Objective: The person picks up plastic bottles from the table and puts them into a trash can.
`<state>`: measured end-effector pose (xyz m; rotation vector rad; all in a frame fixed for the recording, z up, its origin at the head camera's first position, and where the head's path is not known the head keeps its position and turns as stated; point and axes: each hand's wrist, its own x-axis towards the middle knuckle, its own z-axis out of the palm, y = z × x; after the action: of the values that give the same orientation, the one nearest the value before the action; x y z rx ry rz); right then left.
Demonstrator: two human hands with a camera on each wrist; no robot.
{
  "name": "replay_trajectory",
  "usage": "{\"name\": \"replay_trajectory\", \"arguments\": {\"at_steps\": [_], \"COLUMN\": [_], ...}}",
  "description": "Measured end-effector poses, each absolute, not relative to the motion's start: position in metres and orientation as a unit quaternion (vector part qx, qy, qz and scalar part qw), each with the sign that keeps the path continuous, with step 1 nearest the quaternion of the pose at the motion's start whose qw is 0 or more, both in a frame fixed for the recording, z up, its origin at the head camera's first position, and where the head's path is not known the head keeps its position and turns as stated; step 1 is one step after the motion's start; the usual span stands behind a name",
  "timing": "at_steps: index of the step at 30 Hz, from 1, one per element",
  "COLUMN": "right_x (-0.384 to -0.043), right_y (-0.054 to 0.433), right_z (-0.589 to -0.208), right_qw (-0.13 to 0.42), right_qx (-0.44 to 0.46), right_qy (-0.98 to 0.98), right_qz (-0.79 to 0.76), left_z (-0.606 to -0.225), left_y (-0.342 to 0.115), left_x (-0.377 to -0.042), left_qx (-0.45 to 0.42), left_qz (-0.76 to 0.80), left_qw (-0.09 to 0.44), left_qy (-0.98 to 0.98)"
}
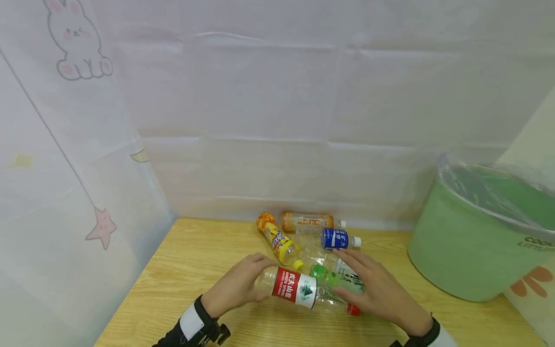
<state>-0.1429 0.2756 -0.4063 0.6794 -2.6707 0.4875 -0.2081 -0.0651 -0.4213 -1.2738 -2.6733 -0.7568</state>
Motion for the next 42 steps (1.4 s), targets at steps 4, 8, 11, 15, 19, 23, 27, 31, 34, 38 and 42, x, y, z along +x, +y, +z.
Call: {"name": "replay_trajectory", "arguments": {"at_steps": [4, 8, 11, 15, 19, 23, 27, 31, 34, 38, 42], "right_x": [-0.143, -0.143, -0.142, -0.143, -0.144, -0.144, -0.146, -0.147, -0.148, -0.148, -0.147], "right_y": [0.275, 0.275, 0.276, 0.275, 0.273, 0.271, 0.269, 0.266, 0.262, 0.258, 0.256], "right_z": [-0.405, -0.404, -0.403, -0.404, -0.406, -0.407, -0.407, -0.409, -0.410, -0.411, -0.412], "right_qw": [0.173, 0.166, 0.160, 0.162, 0.168, 0.167, 0.159, 0.156, 0.153, 0.140, 0.135], "right_qx": [0.245, 0.248, 0.243, 0.242, 0.252, 0.256, 0.261, 0.265, 0.261, 0.243, 0.231], "right_qy": [-0.939, -0.940, -0.943, -0.944, -0.941, -0.939, -0.940, -0.941, -0.942, -0.946, -0.948], "right_qz": [0.166, 0.166, 0.164, 0.157, 0.154, 0.156, 0.154, 0.142, 0.145, 0.164, 0.175], "left_z": [-0.418, -0.418, -0.418, -0.419, -0.418, -0.416, -0.414, -0.414, -0.414, -0.414, -0.414], "left_y": [-0.065, -0.070, -0.072, -0.073, -0.069, -0.060, -0.049, -0.037, -0.028, -0.021, -0.019], "left_x": [-0.211, -0.214, -0.216, -0.216, -0.214, -0.211, -0.206, -0.202, -0.198, -0.194, -0.193], "left_qx": [-0.409, -0.399, -0.387, -0.369, -0.353, -0.346, -0.351, -0.359, -0.364, -0.370, -0.374], "left_qz": [-0.251, -0.248, -0.245, -0.249, -0.258, -0.261, -0.264, -0.271, -0.274, -0.272, -0.268], "left_qw": [0.046, 0.054, 0.064, 0.081, 0.092, 0.105, 0.125, 0.139, 0.140, 0.134, 0.128], "left_qy": [-0.876, -0.881, -0.887, -0.892, -0.895, -0.895, -0.890, -0.882, -0.879, -0.878, -0.878]}}
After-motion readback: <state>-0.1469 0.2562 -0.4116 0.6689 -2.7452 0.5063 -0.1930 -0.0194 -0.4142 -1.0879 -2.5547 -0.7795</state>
